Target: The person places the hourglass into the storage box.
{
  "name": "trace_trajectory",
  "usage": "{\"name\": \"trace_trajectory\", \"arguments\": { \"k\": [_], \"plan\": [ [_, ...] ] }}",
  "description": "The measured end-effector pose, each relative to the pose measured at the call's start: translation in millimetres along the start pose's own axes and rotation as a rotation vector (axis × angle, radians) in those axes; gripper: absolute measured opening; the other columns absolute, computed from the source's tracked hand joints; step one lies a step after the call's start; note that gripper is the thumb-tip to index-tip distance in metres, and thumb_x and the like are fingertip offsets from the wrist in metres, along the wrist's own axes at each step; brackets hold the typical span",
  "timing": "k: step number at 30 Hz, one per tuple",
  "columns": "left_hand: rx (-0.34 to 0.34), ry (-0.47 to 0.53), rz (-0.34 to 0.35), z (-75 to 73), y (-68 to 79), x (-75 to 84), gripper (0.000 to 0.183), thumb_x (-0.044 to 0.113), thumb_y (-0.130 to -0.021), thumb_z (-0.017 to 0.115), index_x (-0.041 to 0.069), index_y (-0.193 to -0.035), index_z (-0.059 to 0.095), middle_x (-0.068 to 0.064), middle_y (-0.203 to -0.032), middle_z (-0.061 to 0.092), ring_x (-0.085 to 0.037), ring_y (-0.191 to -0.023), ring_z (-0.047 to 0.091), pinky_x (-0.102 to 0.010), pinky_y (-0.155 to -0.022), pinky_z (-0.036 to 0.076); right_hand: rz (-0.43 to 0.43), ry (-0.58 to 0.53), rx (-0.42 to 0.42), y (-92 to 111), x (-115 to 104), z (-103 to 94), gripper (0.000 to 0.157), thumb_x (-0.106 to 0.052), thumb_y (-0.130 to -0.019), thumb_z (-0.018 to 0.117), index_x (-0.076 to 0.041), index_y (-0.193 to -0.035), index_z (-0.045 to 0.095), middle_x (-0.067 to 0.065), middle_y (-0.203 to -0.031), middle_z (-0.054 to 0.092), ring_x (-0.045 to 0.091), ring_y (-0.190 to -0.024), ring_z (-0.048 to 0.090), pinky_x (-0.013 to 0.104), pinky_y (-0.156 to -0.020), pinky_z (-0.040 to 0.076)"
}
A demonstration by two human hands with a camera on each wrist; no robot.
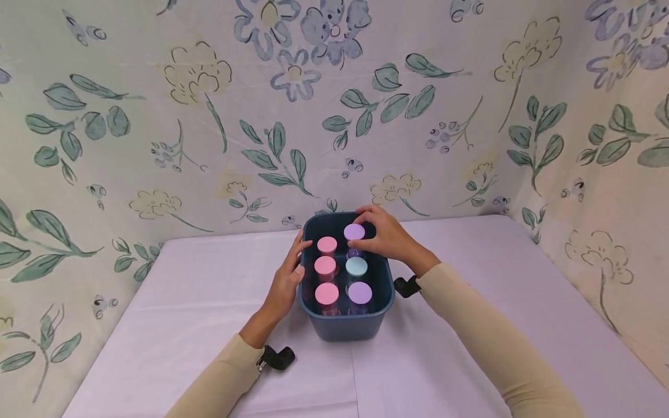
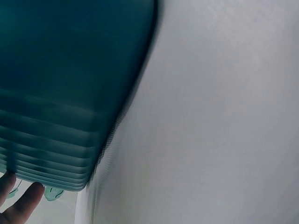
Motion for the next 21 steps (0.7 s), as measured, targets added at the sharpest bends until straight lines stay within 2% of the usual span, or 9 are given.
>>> {"name": "trace_trajectory", "arguments": {
  "k": [7,12,21],
  "plan": [
    [0.001,-0.001,-0.009,1.0,1.6,0.6,0.052,0.029,-0.098,0.034,0.021,-0.149,0.033,0.008,-0.162,0.009,-0.019,-0.146,0.018,-0.055,-0.105,0.033,-0.03,0.023,-0.003,2.7,-2.1,2.9,0.042,-0.037,-0.076,0.08,-0.011,-0.105,0.066,0.01,-0.143,0.044,0.034,-0.133,0.035,0.062,-0.105,0.032],
    [0.0,0.0,-0.007,2.9,3.9,-0.4,0.052,0.029,-0.098,0.034,0.021,-0.149,0.033,0.007,-0.162,0.009,-0.021,-0.146,0.018,-0.056,-0.105,0.033,-0.027,0.045,-0.042,5.0,-0.7,6.8,0.04,-0.038,-0.076,0.08,-0.011,-0.104,0.068,0.01,-0.147,0.04,0.034,-0.136,0.031,0.063,-0.107,0.028],
    [0.003,-0.017,-0.034,3.8,5.1,0.1,0.051,0.027,-0.097,0.035,0.026,-0.149,0.033,0.008,-0.162,0.009,-0.016,-0.146,0.016,-0.055,-0.104,0.034,-0.021,0.069,-0.09,4.8,-4.1,8.2,0.039,-0.033,-0.076,0.081,-0.009,-0.104,0.068,0.012,-0.154,0.031,0.035,-0.14,0.024,0.062,-0.108,0.026]
  ]
}}
Point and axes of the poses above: each hand's wrist, its own y-axis away from the middle knuckle, its own z-axis out of the palm, x = y × z, the point moved 4 cm from there along -y, towards the middle knuckle
